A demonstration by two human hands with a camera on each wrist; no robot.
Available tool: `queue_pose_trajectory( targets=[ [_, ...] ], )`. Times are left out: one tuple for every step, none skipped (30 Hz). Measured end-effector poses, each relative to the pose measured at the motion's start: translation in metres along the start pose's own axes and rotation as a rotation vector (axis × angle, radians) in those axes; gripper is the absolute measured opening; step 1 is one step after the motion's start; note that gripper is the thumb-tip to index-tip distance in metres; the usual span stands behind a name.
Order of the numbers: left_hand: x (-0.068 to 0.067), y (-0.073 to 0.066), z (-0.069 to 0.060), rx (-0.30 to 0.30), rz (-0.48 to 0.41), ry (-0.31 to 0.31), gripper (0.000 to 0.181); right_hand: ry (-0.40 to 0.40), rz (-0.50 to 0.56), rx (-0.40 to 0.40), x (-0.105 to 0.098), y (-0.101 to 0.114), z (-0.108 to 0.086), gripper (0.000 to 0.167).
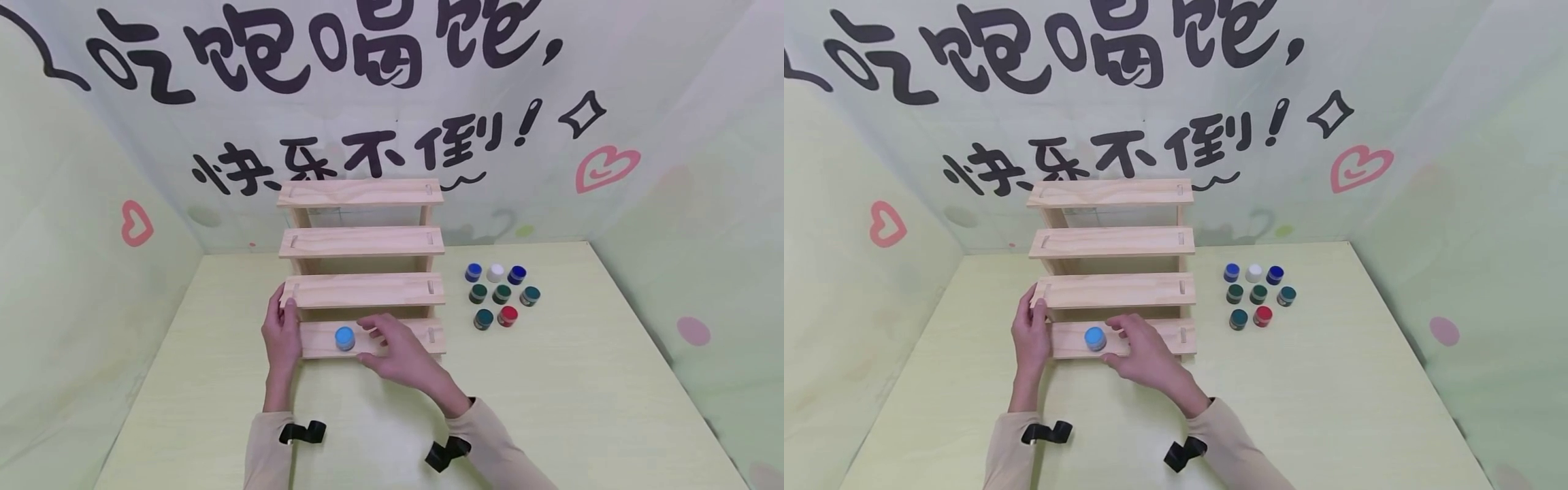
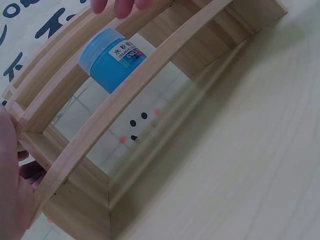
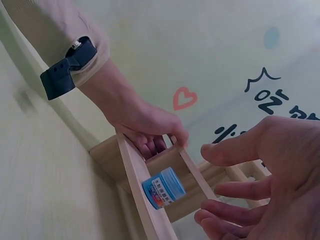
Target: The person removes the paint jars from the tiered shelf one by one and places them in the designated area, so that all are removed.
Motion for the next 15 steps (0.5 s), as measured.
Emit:
queue_pose_trajectory(
  targets=[
    [0.000, 0.001, 0.000, 0.005, -0.002, 0.000, 0.040, 0.011, -0.015, 0.000, 0.003, 0.001, 0.001, 0.053],
    [-0.001, 0.001, 0.000, 0.009, -0.007, -0.002, 0.040, 0.020, -0.030, -0.002, 0.006, 0.002, 0.002, 0.054],
    [-0.001, 0.001, 0.001, 0.014, -0.008, -0.003, 0.040, 0.026, -0.038, -0.003, 0.009, 0.003, 0.003, 0.055],
    [-0.001, 0.001, 0.001, 0.018, -0.010, -0.004, 0.040, 0.032, -0.046, -0.005, 0.011, 0.004, 0.005, 0.056],
    [-0.001, 0.001, 0.001, 0.020, -0.009, -0.005, 0.040, 0.038, -0.057, -0.005, 0.014, 0.005, 0.006, 0.057],
    [-0.001, 0.002, 0.001, 0.019, -0.009, -0.004, 0.040, 0.044, -0.059, -0.001, 0.016, 0.005, 0.007, 0.058],
    [-0.001, 0.002, 0.001, 0.017, -0.009, -0.004, 0.040, 0.048, -0.066, 0.000, 0.019, 0.006, 0.008, 0.059],
    [-0.001, 0.002, 0.001, 0.016, -0.010, -0.005, 0.040, 0.050, -0.070, 0.004, 0.021, 0.006, 0.009, 0.060],
    [-0.001, 0.002, 0.001, 0.013, -0.013, -0.004, 0.041, 0.052, -0.072, 0.010, 0.022, 0.006, 0.010, 0.061],
    [0.000, 0.002, 0.001, 0.011, -0.019, -0.004, 0.041, 0.052, -0.084, 0.013, 0.024, 0.006, 0.011, 0.061],
    [0.000, 0.001, 0.000, 0.008, -0.021, 0.000, 0.041, 0.051, -0.095, 0.017, 0.026, 0.005, 0.013, 0.062],
    [0.000, -0.002, 0.000, 0.004, -0.022, 0.004, 0.041, 0.050, -0.105, 0.021, 0.028, 0.005, 0.014, 0.062],
    [0.000, -0.008, -0.002, 0.004, -0.020, 0.010, 0.042, 0.048, -0.122, 0.022, 0.029, 0.005, 0.015, 0.063],
    [0.000, -0.014, -0.004, 0.001, -0.019, 0.014, 0.042, 0.045, -0.134, 0.022, 0.030, 0.006, 0.016, 0.063],
    [-0.001, -0.021, -0.006, -0.001, -0.018, 0.020, 0.042, 0.043, -0.147, 0.021, 0.032, 0.006, 0.018, 0.063]
  ],
)
Point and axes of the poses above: each hand's wrist, its own z-axis towards the middle knuckle, its own x-axis out of the palm, y = z × x, the point moved 10 cm from there along z, towards the middle knuckle, and after that the axes turned 2 degrees about -z, right-handed, at the moved point
